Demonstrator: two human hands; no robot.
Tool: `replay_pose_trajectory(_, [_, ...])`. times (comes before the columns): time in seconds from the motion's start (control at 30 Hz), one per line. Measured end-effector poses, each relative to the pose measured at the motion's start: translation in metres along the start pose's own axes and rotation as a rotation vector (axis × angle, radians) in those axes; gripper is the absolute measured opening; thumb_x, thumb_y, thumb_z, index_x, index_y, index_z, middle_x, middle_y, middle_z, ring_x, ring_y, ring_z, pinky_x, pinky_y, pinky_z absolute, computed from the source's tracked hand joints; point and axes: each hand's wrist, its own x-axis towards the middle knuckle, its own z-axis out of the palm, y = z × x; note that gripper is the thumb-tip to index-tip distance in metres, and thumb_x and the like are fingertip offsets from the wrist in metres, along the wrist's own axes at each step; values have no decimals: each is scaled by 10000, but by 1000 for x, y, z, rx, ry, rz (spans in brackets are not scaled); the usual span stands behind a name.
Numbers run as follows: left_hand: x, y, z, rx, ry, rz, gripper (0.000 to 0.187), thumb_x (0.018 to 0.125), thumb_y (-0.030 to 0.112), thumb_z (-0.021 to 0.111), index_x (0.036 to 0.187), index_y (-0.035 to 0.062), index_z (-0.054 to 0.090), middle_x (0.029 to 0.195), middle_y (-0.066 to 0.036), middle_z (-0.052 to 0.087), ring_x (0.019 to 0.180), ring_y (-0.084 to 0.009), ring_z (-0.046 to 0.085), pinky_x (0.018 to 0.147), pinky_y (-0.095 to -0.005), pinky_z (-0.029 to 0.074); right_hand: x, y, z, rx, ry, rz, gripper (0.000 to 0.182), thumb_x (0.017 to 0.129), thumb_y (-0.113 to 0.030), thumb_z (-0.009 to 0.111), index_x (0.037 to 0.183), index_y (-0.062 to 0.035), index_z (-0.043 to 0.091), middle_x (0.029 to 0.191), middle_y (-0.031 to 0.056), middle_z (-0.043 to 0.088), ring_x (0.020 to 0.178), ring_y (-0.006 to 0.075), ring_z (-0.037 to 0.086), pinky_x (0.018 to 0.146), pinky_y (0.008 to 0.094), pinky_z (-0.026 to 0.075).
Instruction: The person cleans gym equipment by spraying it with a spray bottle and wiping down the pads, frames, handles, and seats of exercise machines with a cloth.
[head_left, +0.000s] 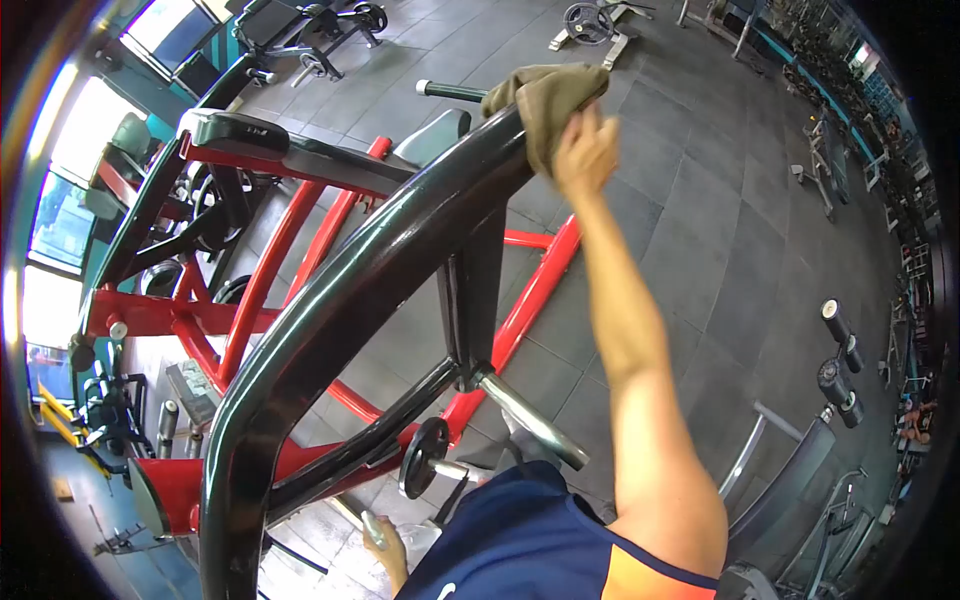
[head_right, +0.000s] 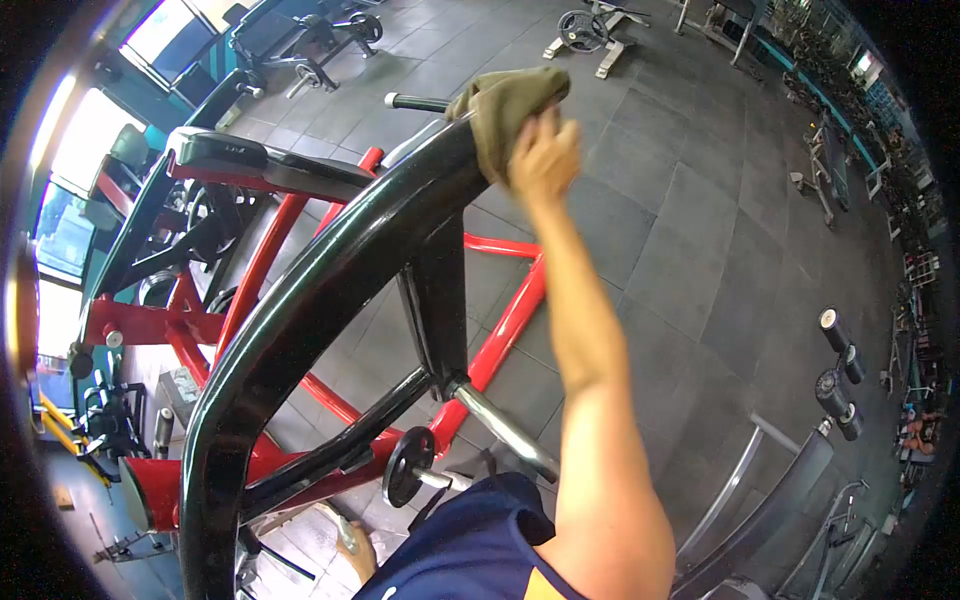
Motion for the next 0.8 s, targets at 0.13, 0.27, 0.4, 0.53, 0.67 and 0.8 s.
replay_pose_trajectory(0.13, [8, 24, -1, 140, -104, 148, 184, 878, 162, 616, 824, -13, 602, 660, -133, 584, 602, -273, 557, 587, -402, 438, -98, -112, -64, 312, -151, -150, 694, 820, -293, 642, 1398, 43, 456, 901, 198, 493, 826, 379, 493, 729, 531, 381])
replay_pose_trajectory(0.27, [9, 9, -4, 89, -150, 36, 165, 865, 144, 625, 815, -12, 600, 665, -102, 578, 612, -218, 550, 575, -367, 432, -119, -197, -113, 292, -222, -298, 695, 759, -334, 697, 1336, 17, 535, 1499, 315, 295, 1400, 524, 235, 1108, 614, 226])
replay_pose_trajectory(0.4, [4, 8, -8, 7, -148, -47, 155, 873, 143, 622, 826, -4, 606, 668, -58, 570, 611, -158, 535, 561, -326, 431, -130, -218, -81, 483, -209, -675, 602, 909, -459, 514, 1428, -155, 485, 1529, 178, 365, 1421, 439, 285, 1130, 621, 171])
replay_pose_trajectory(0.53, [-7, -23, -20, -12, -40, -98, 138, 892, 140, 609, 893, 3, 616, 667, -18, 556, 607, -133, 524, 558, -305, 431, -93, -150, -49, 327, -23, -548, 550, 949, -412, 439, 1426, -141, 485, 1555, 158, 331, 1425, 470, 240, 1097, 701, 83])
replay_pose_trajectory(0.67, [-37, -32, -34, -180, 45, -223, 133, 890, 163, 610, 909, 33, 632, 743, -32, 574, 655, -122, 539, 590, -287, 444, -27, -70, -39, -57, 1, -169, 848, 835, -436, 645, 1513, -40, 325, 1605, 181, 209, 1465, 469, 120, 1164, 608, 47])
replay_pose_trajectory(0.8, [-45, -43, -35, -192, 131, -339, 114, 880, 138, 615, 871, 26, 641, 722, -31, 573, 651, -126, 534, 606, -286, 451, -44, -98, -21, 455, 19, -334, 812, 887, -446, 599, 1505, -5, 310, 1585, 201, 249, 1448, 480, 165, 1190, 502, 119])
